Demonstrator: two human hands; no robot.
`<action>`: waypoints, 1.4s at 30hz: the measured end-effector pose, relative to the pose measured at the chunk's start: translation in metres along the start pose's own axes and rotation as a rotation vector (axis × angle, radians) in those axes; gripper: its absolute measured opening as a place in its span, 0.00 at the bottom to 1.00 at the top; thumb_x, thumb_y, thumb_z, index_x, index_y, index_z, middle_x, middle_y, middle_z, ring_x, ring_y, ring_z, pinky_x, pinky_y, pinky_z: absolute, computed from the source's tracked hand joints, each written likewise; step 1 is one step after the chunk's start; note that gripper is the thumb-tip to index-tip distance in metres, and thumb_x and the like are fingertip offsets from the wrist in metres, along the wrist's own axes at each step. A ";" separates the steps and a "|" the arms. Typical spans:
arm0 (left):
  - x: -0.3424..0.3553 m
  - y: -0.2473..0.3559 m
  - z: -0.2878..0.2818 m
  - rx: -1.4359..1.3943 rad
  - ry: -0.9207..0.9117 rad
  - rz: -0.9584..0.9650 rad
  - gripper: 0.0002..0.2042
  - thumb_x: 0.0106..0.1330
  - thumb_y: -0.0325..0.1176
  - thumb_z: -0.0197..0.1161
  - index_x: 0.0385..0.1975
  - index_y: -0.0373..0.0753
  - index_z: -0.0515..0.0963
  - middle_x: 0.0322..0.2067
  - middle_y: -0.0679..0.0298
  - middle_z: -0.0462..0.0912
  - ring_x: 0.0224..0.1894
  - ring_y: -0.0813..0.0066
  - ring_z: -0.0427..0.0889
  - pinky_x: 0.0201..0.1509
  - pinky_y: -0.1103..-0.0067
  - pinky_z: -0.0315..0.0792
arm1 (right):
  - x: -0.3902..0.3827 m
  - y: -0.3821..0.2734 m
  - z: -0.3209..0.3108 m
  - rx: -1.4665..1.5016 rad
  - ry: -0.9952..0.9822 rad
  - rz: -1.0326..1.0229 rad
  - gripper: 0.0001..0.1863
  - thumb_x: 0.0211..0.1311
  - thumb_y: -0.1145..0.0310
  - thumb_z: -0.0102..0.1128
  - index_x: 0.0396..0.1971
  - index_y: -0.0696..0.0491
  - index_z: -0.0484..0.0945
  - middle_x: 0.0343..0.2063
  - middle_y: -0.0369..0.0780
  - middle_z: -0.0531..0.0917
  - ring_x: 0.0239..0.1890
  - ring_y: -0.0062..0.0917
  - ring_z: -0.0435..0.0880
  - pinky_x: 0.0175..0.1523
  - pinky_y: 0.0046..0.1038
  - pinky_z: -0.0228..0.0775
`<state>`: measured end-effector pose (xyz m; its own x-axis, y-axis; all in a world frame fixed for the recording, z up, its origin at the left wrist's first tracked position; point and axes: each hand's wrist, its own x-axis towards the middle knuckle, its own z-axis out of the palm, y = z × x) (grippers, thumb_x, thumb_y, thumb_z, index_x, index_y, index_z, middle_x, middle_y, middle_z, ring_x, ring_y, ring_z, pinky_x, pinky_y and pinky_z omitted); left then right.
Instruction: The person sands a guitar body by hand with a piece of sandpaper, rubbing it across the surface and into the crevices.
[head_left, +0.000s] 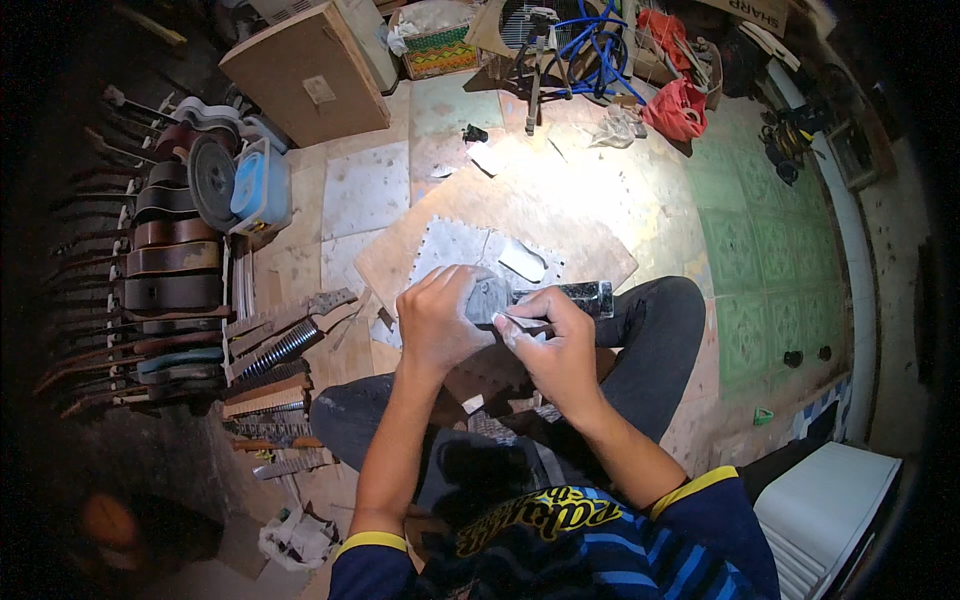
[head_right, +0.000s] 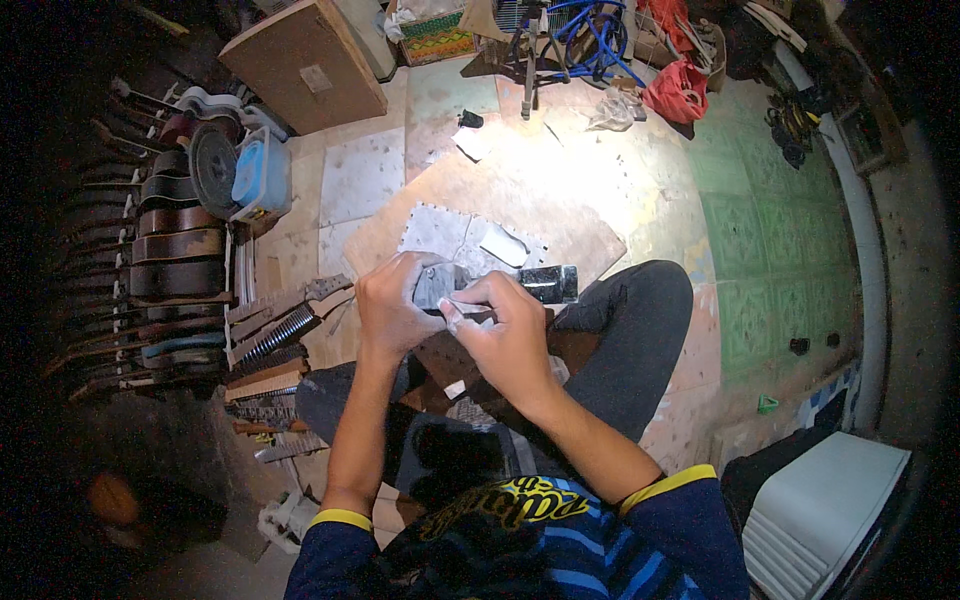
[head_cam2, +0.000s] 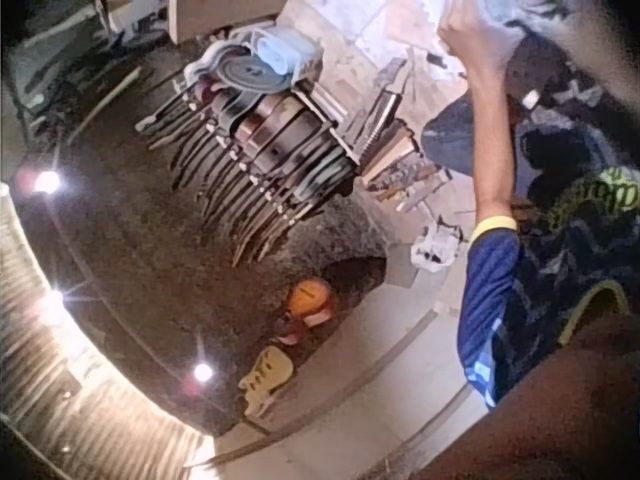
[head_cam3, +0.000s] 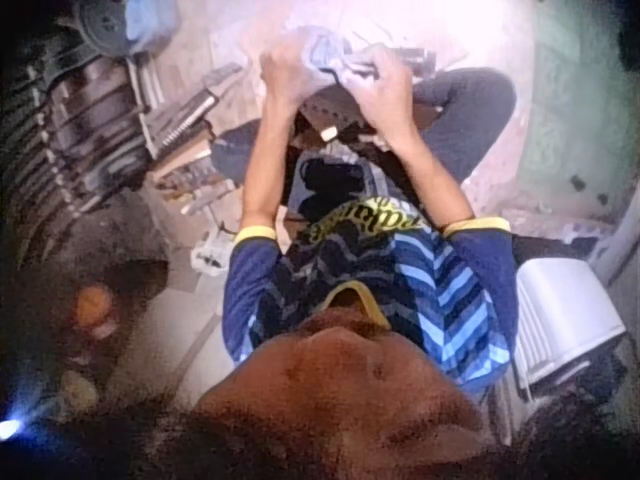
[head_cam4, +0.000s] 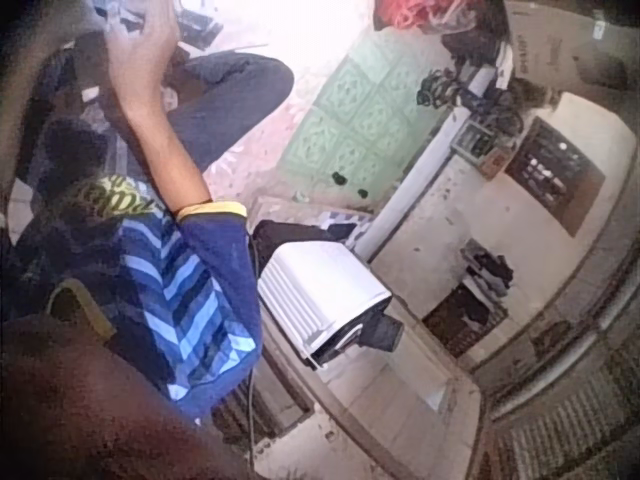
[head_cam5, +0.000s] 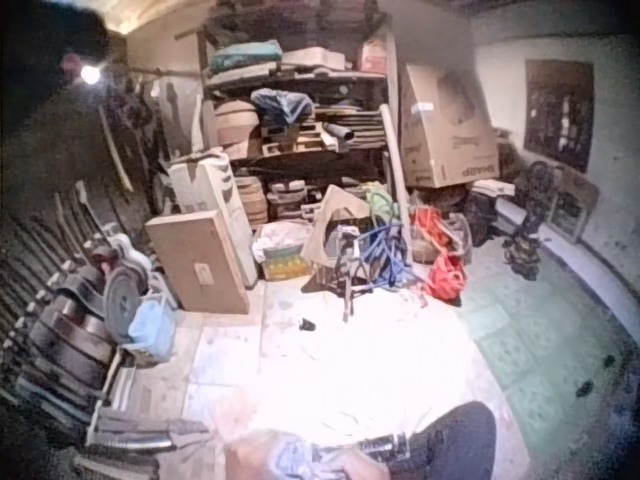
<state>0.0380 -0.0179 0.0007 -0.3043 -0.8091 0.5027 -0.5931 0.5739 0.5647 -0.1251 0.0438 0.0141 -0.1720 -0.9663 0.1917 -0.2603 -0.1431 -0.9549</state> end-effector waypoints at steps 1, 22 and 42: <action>-0.002 0.000 0.001 0.000 0.003 0.004 0.21 0.39 0.37 0.80 0.35 0.41 0.83 0.32 0.58 0.87 0.35 0.57 0.88 0.37 0.69 0.80 | -0.003 -0.001 0.000 0.008 -0.006 0.008 0.10 0.59 0.72 0.74 0.32 0.59 0.80 0.26 0.42 0.84 0.30 0.25 0.84 0.38 0.28 0.75; -0.008 0.001 0.000 0.015 0.021 -0.015 0.18 0.41 0.37 0.79 0.34 0.43 0.84 0.30 0.59 0.87 0.33 0.57 0.87 0.35 0.67 0.79 | 0.002 0.002 0.008 0.006 -0.020 -0.044 0.09 0.60 0.74 0.74 0.32 0.58 0.79 0.27 0.35 0.81 0.31 0.14 0.76 0.37 0.21 0.69; -0.013 0.001 0.007 0.001 0.037 -0.001 0.17 0.41 0.30 0.74 0.34 0.42 0.83 0.31 0.58 0.87 0.34 0.55 0.87 0.36 0.67 0.79 | 0.021 0.001 0.004 -0.030 -0.022 -0.076 0.10 0.58 0.75 0.76 0.30 0.59 0.80 0.27 0.38 0.80 0.33 0.17 0.77 0.40 0.22 0.70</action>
<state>0.0366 -0.0080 -0.0095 -0.2756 -0.8044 0.5263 -0.5945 0.5728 0.5643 -0.1248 0.0229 0.0160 -0.1292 -0.9574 0.2584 -0.2998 -0.2107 -0.9304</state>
